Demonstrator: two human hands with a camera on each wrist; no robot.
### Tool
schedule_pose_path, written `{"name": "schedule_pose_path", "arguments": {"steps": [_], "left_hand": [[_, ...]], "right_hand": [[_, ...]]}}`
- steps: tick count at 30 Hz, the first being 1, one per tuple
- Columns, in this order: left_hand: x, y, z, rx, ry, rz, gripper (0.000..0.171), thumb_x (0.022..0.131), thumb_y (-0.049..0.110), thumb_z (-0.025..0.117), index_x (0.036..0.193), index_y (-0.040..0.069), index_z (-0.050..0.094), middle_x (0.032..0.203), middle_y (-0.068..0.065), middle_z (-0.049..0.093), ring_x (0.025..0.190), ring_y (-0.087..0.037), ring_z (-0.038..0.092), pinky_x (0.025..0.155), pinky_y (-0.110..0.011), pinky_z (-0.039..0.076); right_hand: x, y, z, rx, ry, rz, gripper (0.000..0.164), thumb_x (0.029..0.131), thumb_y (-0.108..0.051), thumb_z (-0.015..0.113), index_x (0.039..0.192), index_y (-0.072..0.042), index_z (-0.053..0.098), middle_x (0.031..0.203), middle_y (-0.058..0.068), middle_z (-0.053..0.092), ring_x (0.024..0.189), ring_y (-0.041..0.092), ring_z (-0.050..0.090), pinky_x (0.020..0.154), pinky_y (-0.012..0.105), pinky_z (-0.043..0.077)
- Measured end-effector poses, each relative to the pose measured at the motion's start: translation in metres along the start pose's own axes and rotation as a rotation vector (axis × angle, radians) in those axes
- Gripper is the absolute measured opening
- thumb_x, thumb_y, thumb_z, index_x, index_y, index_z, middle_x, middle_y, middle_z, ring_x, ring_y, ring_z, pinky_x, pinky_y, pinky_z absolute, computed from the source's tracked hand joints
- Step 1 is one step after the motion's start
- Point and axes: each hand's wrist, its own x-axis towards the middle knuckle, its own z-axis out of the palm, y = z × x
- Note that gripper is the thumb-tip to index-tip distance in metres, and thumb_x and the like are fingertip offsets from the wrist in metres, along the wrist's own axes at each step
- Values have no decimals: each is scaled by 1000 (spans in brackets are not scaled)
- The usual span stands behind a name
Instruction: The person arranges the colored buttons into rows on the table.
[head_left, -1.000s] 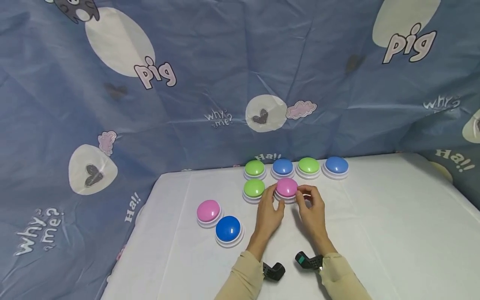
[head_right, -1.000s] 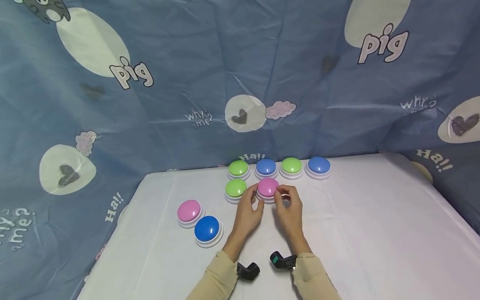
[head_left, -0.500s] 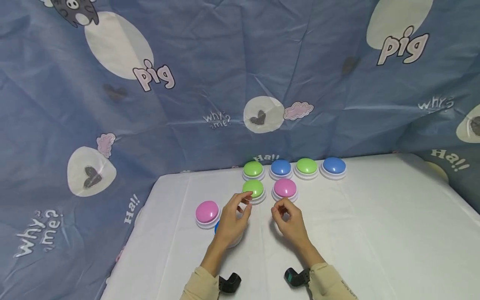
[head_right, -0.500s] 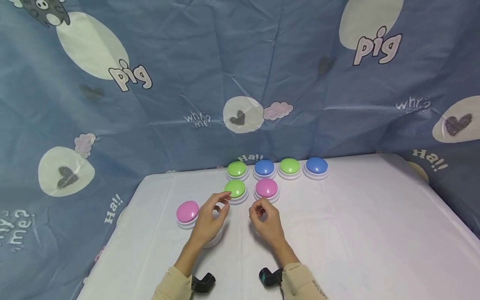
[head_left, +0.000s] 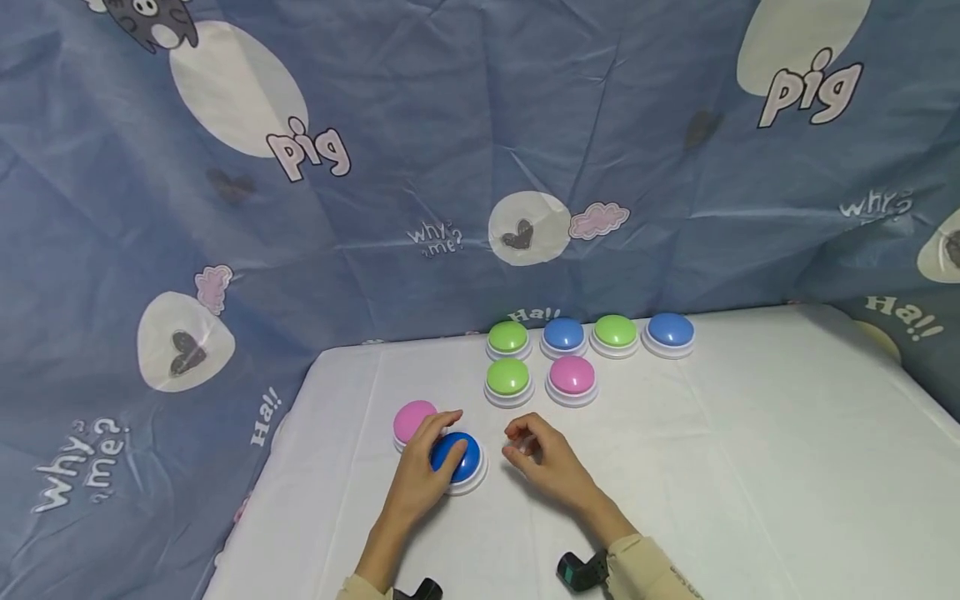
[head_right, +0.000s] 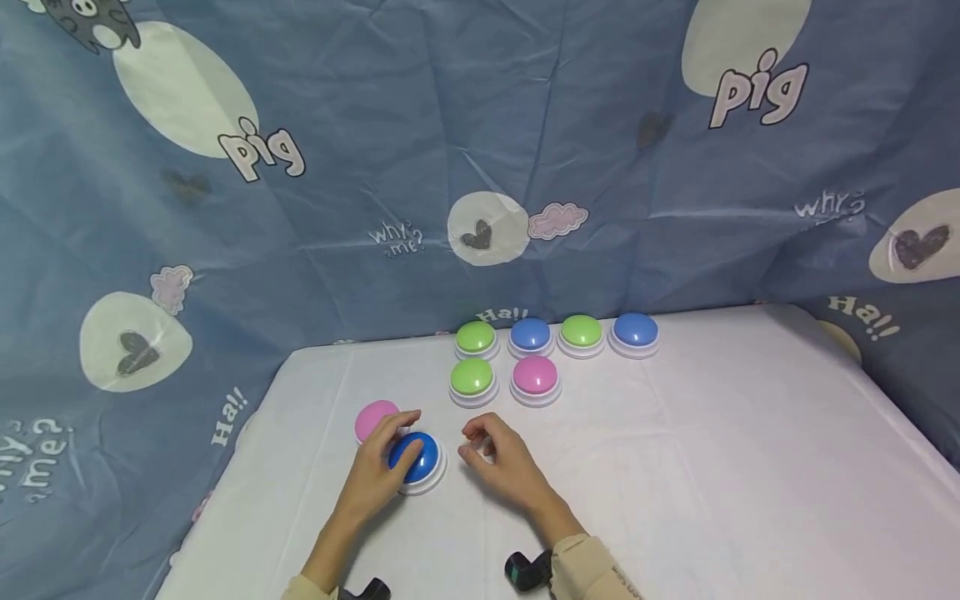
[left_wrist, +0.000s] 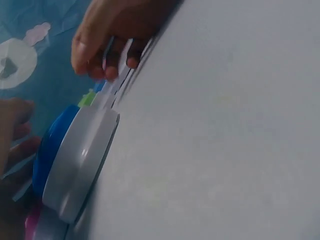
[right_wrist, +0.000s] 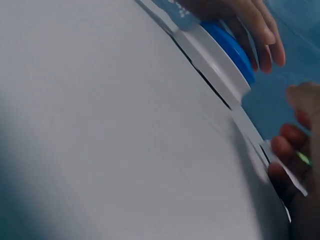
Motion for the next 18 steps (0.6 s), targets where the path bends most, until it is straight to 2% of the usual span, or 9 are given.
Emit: {"name": "schedule_pose_path", "arguments": {"steps": [3,5,10,16,18], "left_hand": [[-4,-3,-1,26,-15,-9,44,89,27,65,130,14,56,128,3,58,121,-17,55,101,-41,44],[-6,-4,1,33,-28,-11,46,88,29,66,131,16,56,129,3,58,122,-18,54,101,-44,44],[-13,-4,6,44,-42,-6,46,87,28,68,130,17,57,130,3,57,124,-21,53,101,-48,44],[-19,-8,9,12,-52,3,50,83,27,72,129,15,57,133,3,54,127,-22,49,102,-51,42],[-19,-10,6,-5,-76,4,54,81,28,74,131,16,56,136,3,51,130,-21,46,103,-50,41]], "right_hand": [[0,-6,7,-143,-45,-31,37,84,-27,71,116,-16,56,105,-4,61,97,8,58,85,30,48],[-2,-8,12,-252,-44,-60,44,82,-30,72,121,-18,55,109,-4,61,103,8,57,88,33,46],[-3,-10,23,-434,-19,-96,53,80,-36,71,126,-16,55,115,-5,61,108,12,55,84,32,43],[-5,-13,27,-486,-30,-96,52,79,-38,71,126,-19,58,118,-5,60,108,13,53,81,30,40],[-3,-15,27,-481,-39,-102,50,80,-38,71,125,-21,59,118,-5,60,108,12,53,82,31,40]]}}
